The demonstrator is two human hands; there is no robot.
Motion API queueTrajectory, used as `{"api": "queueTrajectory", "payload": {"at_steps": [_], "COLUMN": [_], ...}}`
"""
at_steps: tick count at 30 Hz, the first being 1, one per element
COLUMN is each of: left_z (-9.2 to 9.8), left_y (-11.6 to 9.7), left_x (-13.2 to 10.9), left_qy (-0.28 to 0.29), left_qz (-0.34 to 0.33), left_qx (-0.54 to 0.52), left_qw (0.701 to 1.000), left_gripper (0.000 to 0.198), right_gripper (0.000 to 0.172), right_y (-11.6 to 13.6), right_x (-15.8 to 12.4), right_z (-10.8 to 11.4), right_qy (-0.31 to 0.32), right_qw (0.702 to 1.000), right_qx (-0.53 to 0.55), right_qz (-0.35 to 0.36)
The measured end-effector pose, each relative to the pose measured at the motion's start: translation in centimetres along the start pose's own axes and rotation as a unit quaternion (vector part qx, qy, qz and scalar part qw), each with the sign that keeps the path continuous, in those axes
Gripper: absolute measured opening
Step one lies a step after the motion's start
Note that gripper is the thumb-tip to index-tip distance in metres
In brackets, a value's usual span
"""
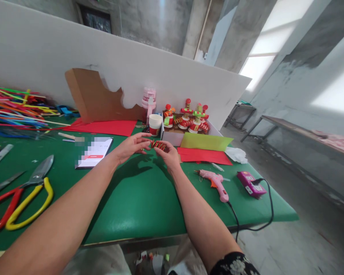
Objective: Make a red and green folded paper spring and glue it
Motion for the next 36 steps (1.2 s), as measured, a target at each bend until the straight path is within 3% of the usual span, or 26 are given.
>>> {"api": "queueTrajectory", "payload": {"at_steps": [3,8,13,18,22,29,33,36], "left_z": [-0.5,-1.5,-0.5,0.4,0.1,-0.6,-0.8,-0.8], "left_y": [0.2,0.3,-0.2,-1.0,-1.3,-1.5,-1.5,-1.4], "left_x": [-0.1,0.0,0.0,0.1,0.1,0.0,0.0,0.0], "left_qy": [0.013,0.021,-0.024,-0.055,-0.056,-0.056,-0.063,-0.069], "left_qz": [0.046,0.051,0.009,-0.073,-0.107,-0.132,-0.152,-0.170], "left_qx": [-0.048,-0.019,0.017,0.104,0.181,0.279,0.308,0.336], "left_qw": [0.998,0.998,1.000,0.990,0.976,0.950,0.937,0.924], "left_gripper": [0.045,0.046,0.043,0.038,0.031,0.024,0.023,0.023], "right_gripper": [0.026,0.031,0.071,0.026,0.026,0.038,0.034,0.031], "right_y": [0.8,1.3,0.8,-0.8,-1.6,-1.0,-0.6,-0.6], "right_x": [-0.4,-1.2,-0.7,0.4,0.5,0.4,0.5,0.5], "right_z": [-0.6,-1.6,-1.3,0.0,0.2,0.2,0.3,0.5], "right_qy": [0.021,0.069,0.055,-0.006,0.003,-0.017,-0.018,-0.022], "right_qw": [0.991,0.976,0.994,0.995,0.985,0.997,1.000,0.999], "right_qx": [-0.091,-0.170,-0.070,0.074,0.112,0.069,0.004,-0.022], "right_qz": [0.095,0.121,0.062,-0.059,-0.129,-0.031,0.024,0.020]}}
Point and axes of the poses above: each hand's wrist, its own x-axis towards the middle knuckle, its own z-axis out of the back of the hand, y = z × x, the point moved 4 cm from there along x, towards the middle knuckle, and after that the axes turned 14 degrees about x, right-handed, at the moved point
